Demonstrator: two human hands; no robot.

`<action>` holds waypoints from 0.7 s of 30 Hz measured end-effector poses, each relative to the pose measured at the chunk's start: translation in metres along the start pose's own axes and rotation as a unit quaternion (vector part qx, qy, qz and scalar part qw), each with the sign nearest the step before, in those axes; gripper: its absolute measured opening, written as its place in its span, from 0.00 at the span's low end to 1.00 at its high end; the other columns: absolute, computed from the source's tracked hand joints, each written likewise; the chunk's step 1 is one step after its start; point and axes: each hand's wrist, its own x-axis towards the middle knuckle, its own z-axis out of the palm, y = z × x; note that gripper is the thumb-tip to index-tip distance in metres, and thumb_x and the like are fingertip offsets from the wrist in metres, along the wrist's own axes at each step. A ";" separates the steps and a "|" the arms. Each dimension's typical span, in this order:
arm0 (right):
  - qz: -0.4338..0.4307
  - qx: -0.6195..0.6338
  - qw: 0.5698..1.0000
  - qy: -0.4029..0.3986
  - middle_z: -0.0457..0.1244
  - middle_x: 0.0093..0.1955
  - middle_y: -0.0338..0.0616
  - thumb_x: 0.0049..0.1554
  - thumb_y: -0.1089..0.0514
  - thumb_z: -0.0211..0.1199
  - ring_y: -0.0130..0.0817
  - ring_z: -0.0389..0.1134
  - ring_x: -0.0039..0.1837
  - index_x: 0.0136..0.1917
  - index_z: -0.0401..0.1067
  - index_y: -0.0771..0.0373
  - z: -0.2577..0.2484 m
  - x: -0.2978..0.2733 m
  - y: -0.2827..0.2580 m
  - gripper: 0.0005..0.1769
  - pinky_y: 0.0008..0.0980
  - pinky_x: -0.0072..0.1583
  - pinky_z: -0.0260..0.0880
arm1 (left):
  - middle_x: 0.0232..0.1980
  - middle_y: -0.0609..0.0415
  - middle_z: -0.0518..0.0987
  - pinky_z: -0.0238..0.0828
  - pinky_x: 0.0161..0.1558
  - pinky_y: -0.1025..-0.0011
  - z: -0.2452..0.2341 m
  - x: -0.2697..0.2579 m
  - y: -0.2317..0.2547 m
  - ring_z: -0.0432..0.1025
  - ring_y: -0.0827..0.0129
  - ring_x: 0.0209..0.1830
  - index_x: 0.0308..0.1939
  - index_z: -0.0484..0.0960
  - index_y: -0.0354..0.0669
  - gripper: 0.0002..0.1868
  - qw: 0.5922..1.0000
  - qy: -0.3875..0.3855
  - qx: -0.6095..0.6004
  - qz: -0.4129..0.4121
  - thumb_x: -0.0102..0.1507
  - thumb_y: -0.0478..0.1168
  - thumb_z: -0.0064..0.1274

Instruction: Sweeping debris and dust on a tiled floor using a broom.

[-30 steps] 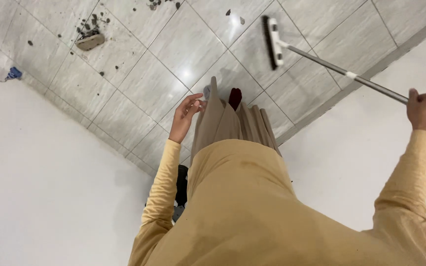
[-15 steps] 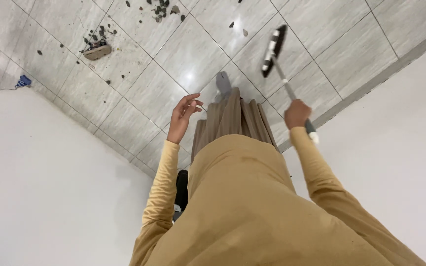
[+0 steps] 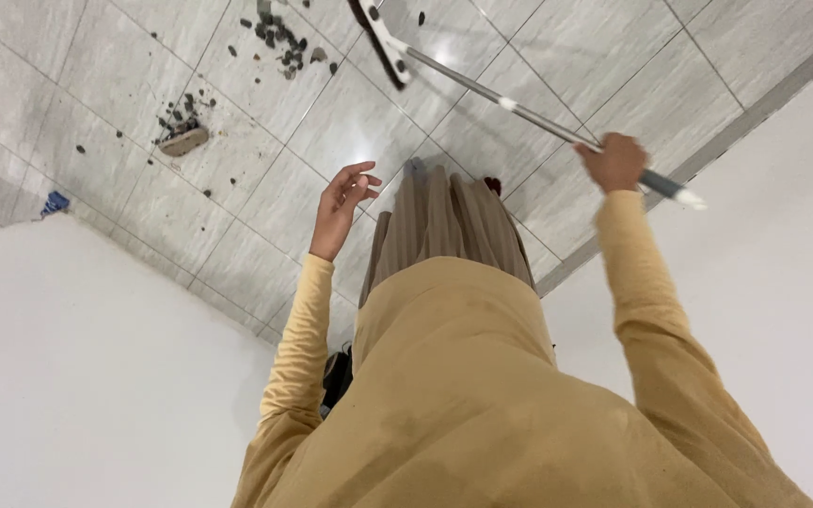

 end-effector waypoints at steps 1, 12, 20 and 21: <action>0.005 0.001 1.000 0.005 0.67 0.35 0.50 0.57 0.23 0.70 0.50 0.69 0.38 0.36 0.75 0.59 -0.030 0.006 0.046 0.36 0.49 0.41 0.66 | 0.50 0.51 0.81 0.73 0.58 0.68 0.004 0.007 0.002 0.75 0.69 0.50 0.64 0.76 0.36 0.19 1.000 -0.005 0.002 0.005 0.74 0.44 0.47; 0.203 -0.354 0.913 -0.026 0.72 0.37 0.50 0.72 0.33 0.59 0.44 0.74 0.45 0.40 0.77 0.66 -0.071 0.033 0.466 0.35 0.46 0.49 0.66 | 0.52 0.51 0.81 0.73 0.57 0.68 0.105 0.061 0.004 0.76 0.70 0.54 0.64 0.76 0.38 0.19 1.000 0.029 0.007 0.005 0.74 0.43 0.46; 0.102 -0.209 0.960 -0.153 0.72 0.42 0.47 0.53 0.53 0.65 0.44 0.75 0.43 0.46 0.78 0.58 -0.007 0.076 0.229 0.10 0.41 0.39 0.72 | 0.58 0.54 0.79 0.74 0.59 0.68 0.206 0.071 0.009 0.75 0.70 0.53 0.63 0.76 0.36 0.18 0.996 0.082 -0.038 -0.003 0.73 0.43 0.46; 0.026 -0.221 0.967 -0.120 0.71 0.42 0.45 0.53 0.53 0.65 0.43 0.75 0.41 0.48 0.76 0.59 0.000 0.072 0.205 0.11 0.41 0.37 0.72 | 0.59 0.54 0.79 0.74 0.60 0.67 0.213 0.071 0.010 0.75 0.70 0.55 0.63 0.76 0.36 0.18 0.995 0.087 -0.043 0.014 0.73 0.43 0.46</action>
